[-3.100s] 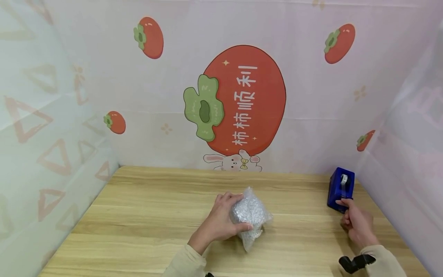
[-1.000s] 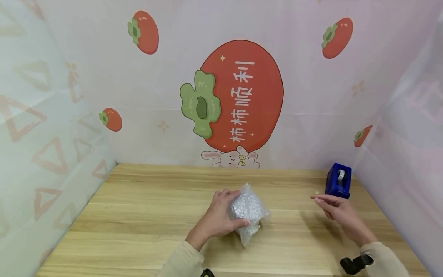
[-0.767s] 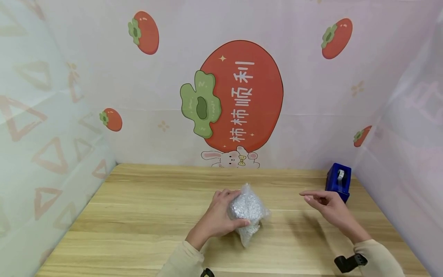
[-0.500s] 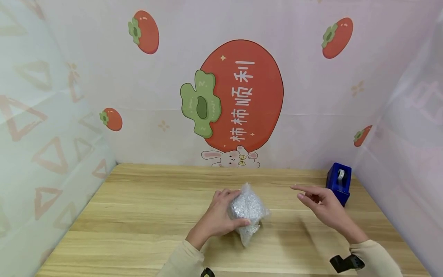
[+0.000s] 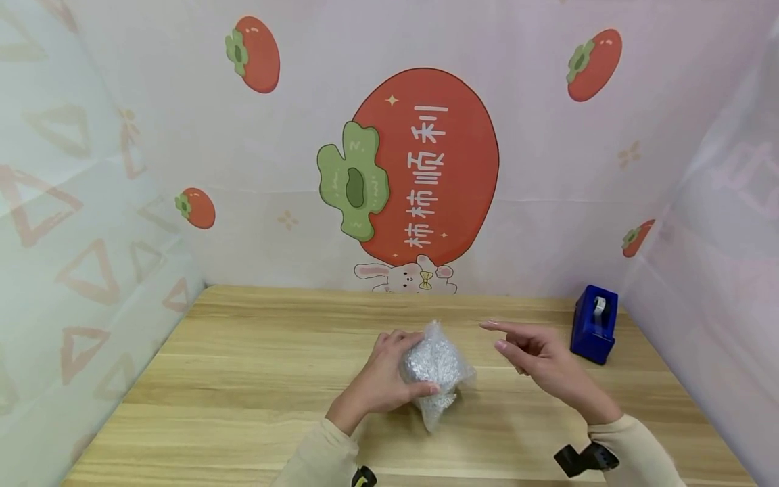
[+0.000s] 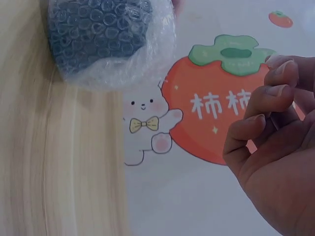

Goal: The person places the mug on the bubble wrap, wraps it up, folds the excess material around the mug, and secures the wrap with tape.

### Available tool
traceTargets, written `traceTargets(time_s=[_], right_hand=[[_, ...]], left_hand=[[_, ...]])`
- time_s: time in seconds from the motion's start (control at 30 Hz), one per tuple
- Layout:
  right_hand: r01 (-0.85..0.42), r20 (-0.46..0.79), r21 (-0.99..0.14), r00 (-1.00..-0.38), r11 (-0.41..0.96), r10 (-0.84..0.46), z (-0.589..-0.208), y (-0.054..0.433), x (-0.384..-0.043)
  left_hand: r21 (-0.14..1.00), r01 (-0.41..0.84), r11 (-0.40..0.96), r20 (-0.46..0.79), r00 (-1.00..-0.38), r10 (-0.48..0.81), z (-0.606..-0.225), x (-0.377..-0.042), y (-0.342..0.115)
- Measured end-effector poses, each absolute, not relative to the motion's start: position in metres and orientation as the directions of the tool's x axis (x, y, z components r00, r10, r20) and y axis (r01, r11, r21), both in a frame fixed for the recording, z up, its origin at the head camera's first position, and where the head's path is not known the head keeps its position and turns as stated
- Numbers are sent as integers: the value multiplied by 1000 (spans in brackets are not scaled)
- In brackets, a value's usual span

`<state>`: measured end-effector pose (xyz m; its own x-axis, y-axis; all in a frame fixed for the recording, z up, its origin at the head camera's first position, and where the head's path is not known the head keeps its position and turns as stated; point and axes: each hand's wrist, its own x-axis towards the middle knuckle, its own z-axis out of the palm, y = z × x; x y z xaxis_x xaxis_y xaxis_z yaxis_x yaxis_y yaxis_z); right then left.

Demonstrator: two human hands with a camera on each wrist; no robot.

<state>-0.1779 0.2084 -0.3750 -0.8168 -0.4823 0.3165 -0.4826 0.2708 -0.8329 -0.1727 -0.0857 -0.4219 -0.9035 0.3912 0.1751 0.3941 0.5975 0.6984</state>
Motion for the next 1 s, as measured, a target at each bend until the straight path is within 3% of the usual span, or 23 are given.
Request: traceTargets(time_s=[0.27, 0.63, 1.0], right_hand=[[-504, 316, -791, -822, 346, -475, -381, 192, -180], [-684, 464, -599, -721, 417, -515, -386, 171, -188], [-720, 386, -419, -693, 553, -610, -386, 150, -198]], left_hand=[[743, 363, 562, 129, -902, 411, -421, -177, -90], [823, 334, 458, 96, -879, 468, -422, -193, -98], [880, 307, 363, 87, -854, 512, -423, -200, -102]])
